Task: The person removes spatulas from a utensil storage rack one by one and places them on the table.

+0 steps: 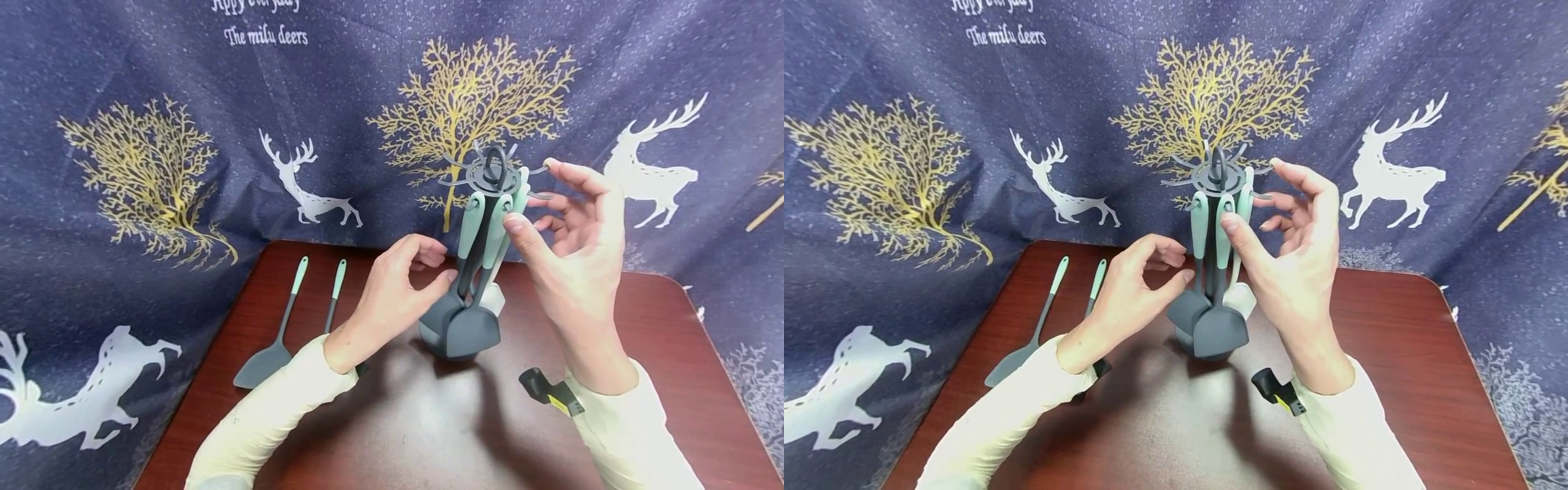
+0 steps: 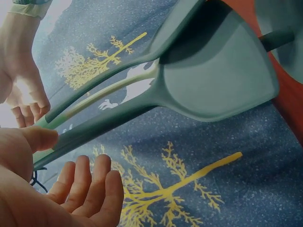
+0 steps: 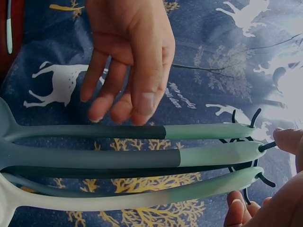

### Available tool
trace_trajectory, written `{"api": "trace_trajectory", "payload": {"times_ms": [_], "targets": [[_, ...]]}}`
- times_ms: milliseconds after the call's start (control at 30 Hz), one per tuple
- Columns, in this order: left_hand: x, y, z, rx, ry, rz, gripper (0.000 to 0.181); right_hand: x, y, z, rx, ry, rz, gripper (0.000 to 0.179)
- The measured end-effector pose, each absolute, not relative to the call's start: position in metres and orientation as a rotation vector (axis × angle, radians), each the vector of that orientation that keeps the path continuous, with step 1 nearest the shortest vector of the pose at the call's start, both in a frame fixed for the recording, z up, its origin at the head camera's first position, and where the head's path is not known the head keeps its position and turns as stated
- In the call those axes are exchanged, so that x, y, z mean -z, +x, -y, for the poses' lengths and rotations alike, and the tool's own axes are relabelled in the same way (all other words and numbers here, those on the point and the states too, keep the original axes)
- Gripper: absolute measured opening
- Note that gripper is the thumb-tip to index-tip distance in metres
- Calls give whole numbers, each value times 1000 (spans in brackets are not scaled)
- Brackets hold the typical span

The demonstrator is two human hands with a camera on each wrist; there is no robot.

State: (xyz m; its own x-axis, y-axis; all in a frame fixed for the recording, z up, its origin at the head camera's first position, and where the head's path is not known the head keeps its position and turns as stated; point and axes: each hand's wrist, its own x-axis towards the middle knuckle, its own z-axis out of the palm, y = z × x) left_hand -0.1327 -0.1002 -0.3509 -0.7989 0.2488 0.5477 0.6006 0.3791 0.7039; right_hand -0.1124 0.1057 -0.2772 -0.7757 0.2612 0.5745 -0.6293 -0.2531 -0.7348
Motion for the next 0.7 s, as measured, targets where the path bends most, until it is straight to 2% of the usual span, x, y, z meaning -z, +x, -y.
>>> {"api": "trace_trajectory", "payload": {"times_ms": [700], "targets": [[347,-134,85,1450,-772,2232,27,277,-111,-105,-2004,474,1461,64]]}}
